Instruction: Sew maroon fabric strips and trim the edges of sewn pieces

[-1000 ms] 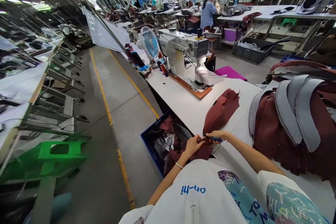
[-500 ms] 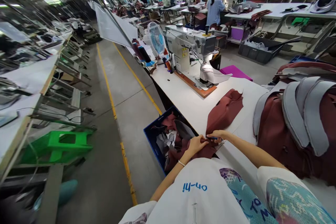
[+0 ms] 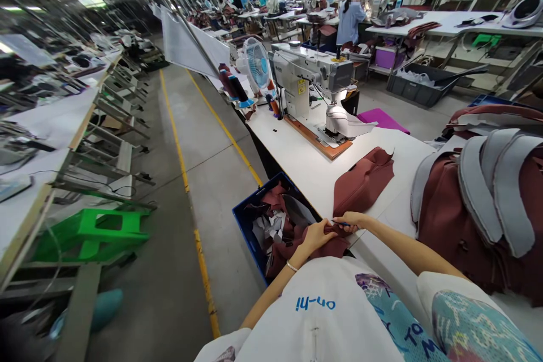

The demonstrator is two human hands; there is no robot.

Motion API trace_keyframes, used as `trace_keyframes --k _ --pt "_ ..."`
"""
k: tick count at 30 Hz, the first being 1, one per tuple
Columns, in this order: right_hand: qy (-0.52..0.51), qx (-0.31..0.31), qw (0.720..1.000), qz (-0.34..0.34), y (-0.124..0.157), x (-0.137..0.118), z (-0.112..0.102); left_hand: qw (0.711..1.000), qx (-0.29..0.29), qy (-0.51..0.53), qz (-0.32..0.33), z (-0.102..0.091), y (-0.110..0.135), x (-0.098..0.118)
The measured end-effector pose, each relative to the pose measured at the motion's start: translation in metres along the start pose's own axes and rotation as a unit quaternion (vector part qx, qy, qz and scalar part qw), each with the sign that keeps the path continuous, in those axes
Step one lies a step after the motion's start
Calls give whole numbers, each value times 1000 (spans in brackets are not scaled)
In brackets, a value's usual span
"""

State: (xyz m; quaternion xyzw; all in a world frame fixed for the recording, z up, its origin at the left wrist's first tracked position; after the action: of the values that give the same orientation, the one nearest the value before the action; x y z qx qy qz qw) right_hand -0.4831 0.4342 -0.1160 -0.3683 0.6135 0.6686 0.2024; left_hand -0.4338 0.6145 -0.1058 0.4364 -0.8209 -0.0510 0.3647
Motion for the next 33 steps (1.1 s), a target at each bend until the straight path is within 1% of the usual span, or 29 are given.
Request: trace_keyframes --k 2,4,6,7,9,10,11,12,15,16,18,21,22,23,24,26,30,33 --pt "3 59 997 -52 12 -13 -2 1000 8 30 -4 -14 5 1" --pt "9 124 986 -112 32 -30 -3 995 23 96 -8 -36 13 5" --pt "33 192 963 -187 60 -52 2 984 41 174 -8 -64 23 13" --pt "59 227 945 -229 76 -63 6 977 48 208 -4 -80 29 19" --pt "146 298 888 -319 110 -87 21 965 53 256 21 -110 43 34" --pt "192 324 860 -345 125 -98 29 959 51 277 39 -125 49 42" --pt "232 343 836 -361 137 -108 38 952 46 298 60 -139 55 51" --pt "264 354 819 -367 146 -117 47 944 38 319 81 -151 60 60" --pt "326 393 770 -384 157 -138 61 915 -4 385 123 -180 71 82" --pt "343 411 747 -394 157 -143 62 902 -22 410 130 -187 74 88" --pt "378 444 693 -424 156 -151 60 879 -56 454 134 -197 78 98" --pt "425 477 604 -477 157 -159 55 847 -93 506 131 -206 83 105" --pt "437 482 578 -493 158 -160 54 838 -104 520 128 -207 84 106" --pt "446 486 557 -504 159 -162 53 829 -114 533 124 -208 85 106" --pt "452 489 543 -512 161 -162 52 823 -123 542 120 -209 86 105" --pt "456 488 532 -520 164 -164 50 821 -138 542 115 -210 87 104" --pt "463 469 547 -517 166 -170 47 835 -138 517 129 -213 86 104" --pt "474 447 555 -518 168 -177 43 837 -138 511 139 -216 84 105"
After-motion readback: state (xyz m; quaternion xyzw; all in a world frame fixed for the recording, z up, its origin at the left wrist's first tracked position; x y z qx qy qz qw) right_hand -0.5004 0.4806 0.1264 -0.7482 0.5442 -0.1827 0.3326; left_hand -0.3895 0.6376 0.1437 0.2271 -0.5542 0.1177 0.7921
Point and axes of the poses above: each hand's wrist, its own y-axis away from the middle knuckle, its own z-axis out of the palm, x = y × z, the point moved 2 cm from there along -y, towards the middle knuckle, and after that the axes turned 12 degrees about -z, right-handed, at the moved point
